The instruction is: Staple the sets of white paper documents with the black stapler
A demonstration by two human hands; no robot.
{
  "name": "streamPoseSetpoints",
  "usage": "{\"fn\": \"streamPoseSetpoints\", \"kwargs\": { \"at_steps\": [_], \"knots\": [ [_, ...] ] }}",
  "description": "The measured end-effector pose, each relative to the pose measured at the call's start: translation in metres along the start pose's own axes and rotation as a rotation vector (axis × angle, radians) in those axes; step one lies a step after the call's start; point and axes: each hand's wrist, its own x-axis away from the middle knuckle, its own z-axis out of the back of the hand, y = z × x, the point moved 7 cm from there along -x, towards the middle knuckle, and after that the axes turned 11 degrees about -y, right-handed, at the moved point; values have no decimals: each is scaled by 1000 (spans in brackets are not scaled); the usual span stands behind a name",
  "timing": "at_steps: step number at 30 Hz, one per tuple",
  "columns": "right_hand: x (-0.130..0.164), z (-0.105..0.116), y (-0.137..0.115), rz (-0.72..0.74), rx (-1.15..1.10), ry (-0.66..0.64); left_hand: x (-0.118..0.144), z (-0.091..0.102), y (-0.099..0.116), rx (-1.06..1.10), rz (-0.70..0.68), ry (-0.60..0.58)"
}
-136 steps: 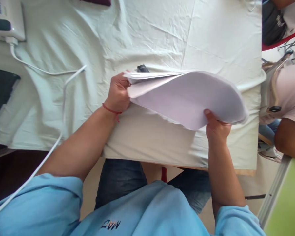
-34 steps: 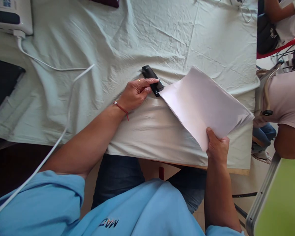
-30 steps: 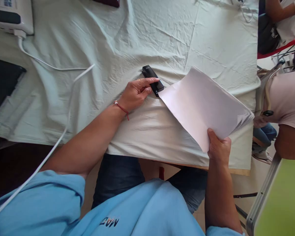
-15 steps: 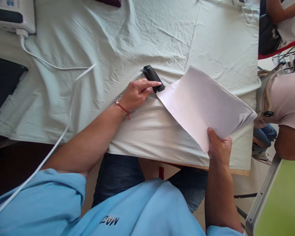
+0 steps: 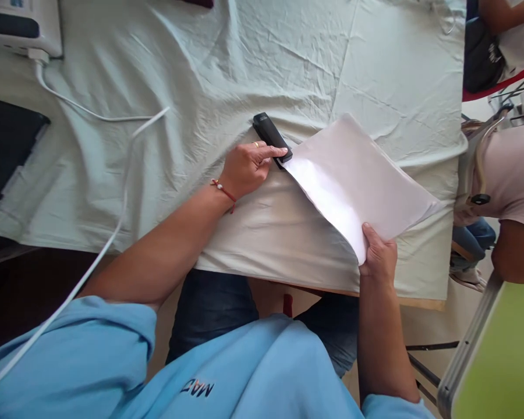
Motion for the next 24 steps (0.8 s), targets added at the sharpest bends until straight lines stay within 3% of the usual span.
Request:
{"fn": "streamPoseSetpoints", "kwargs": {
  "at_steps": [4,11,14,21,24],
  "knots": [
    [5,-4,9,-1,-21,-46,1,-1,4,-55,11,-3],
    [33,6,17,-32,10,-75,0,11,-3,139,-153,103],
    [53,12,25,-76,-19,-88,0,8,-2,204,-170,63],
    [115,3,49,-305,-216,-200,-6,0,-7,250,-38,18],
    [141,-6,57,-372,-290,-235,6,6,6,208,14,92]
  ]
}}
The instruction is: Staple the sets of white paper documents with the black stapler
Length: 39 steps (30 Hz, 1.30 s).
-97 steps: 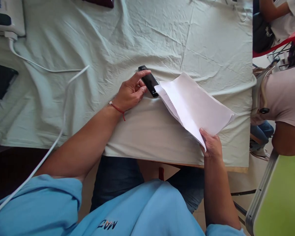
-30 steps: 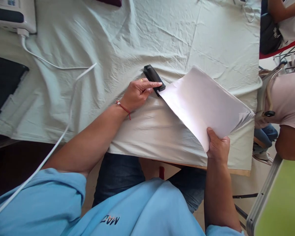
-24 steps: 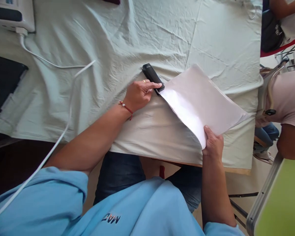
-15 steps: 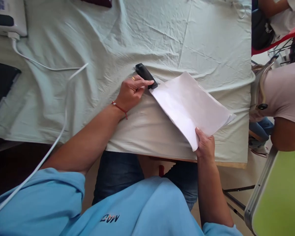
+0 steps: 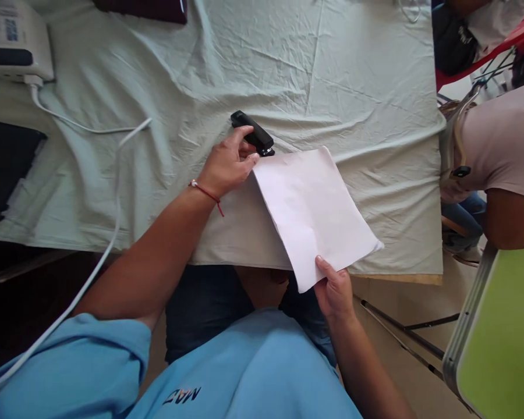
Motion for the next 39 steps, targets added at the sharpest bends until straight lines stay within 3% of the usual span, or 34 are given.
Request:
{"fn": "streamPoseSetpoints", "kwargs": {
  "at_steps": [2,5,7,10,13,18,21,23,25,28,32,35,39],
  "knots": [
    [10,-6,12,-27,-43,3,27,7,21,-3,45,130],
    [22,-13,28,-56,-91,4,95,7,58,127,161,265],
    [29,-15,38,-67,-115,6,148,-7,71,259,322,195],
    [36,-19,52,-91,-130,-14,219,-40,76,434,580,-83],
    [43,-22,65,-112,-123,-25,259,-57,70,479,706,-178],
    [53,-28,78,-124,-30,-137,264,-71,57,768,751,-109],
    [50,-18,74,-142,28,-167,260,-72,47,865,763,-27],
    [43,1,55,-87,70,-83,262,-69,40,847,780,14],
    [32,22,17,94,147,18,266,-64,35,832,800,53],
    [5,30,-41,232,332,-55,277,-59,31,860,862,120],
    [-54,15,-85,144,560,-192,289,-58,32,929,946,215],
    [-97,-3,-102,177,729,-134,292,-61,37,981,940,248],
    [-133,-42,-100,192,783,-206,293,-63,41,1000,919,239]
  ]
}}
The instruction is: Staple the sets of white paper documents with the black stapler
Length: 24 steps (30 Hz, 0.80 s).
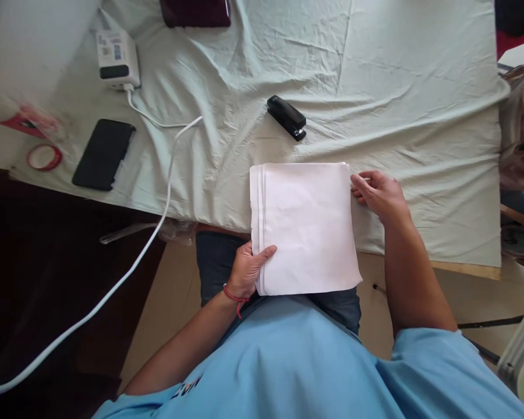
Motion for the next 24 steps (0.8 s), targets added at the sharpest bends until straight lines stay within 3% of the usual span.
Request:
{"fn": "streamPoseSetpoints", "kwargs": {
  "at_steps": [3,8,12,17,20,24],
  "knots": [
    [-17,-19,-18,137,15,-41,-2,4,-2,-9,-5,1],
    [-19,-27,-29,333,122,42,-8,13,-12,25,24,-61],
    [-18,-31,-16,293,111,-102,-6,13,-19,7,48,-175],
    [-20,-25,-10,274,18,-147,-5,9,-20,-143,17,-336],
    [-21,-26,-11,280,-22,-192,-8,20,-8,-218,-96,-329],
    [-23,-26,-8,257,31,-225,-10,44,4,-368,-152,-223]
  ]
}}
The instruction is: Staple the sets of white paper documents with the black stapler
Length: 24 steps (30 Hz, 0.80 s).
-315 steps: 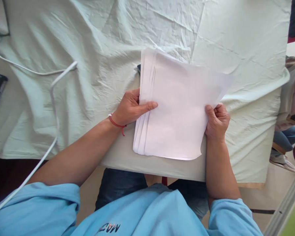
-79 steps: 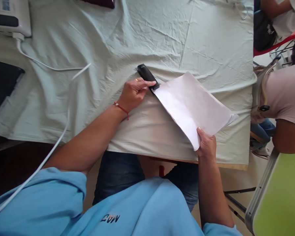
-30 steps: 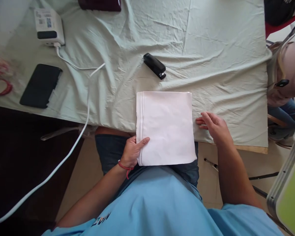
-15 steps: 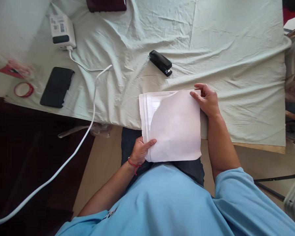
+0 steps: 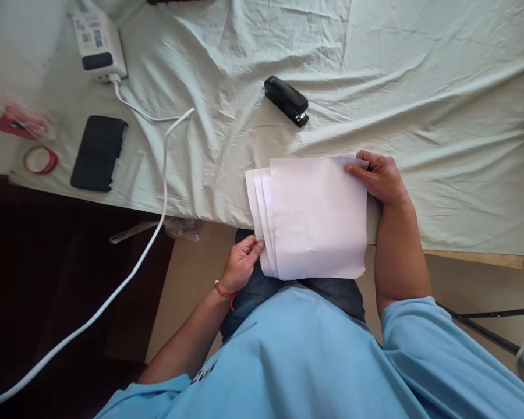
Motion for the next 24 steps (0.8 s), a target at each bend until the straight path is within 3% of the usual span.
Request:
{"fn": "streamPoseSetpoints", "kwargs": {
  "at_steps": [8,15,24],
  "knots": [
    [-8,5,4,140,-22,68,-12,20,-14,104,-222,290],
    [-4,0,-6,134,116,24,-14,18,-11,-45,-267,268],
    [-4,1,-6,147,178,39,-6,12,-1,-304,-397,81]
  ]
}}
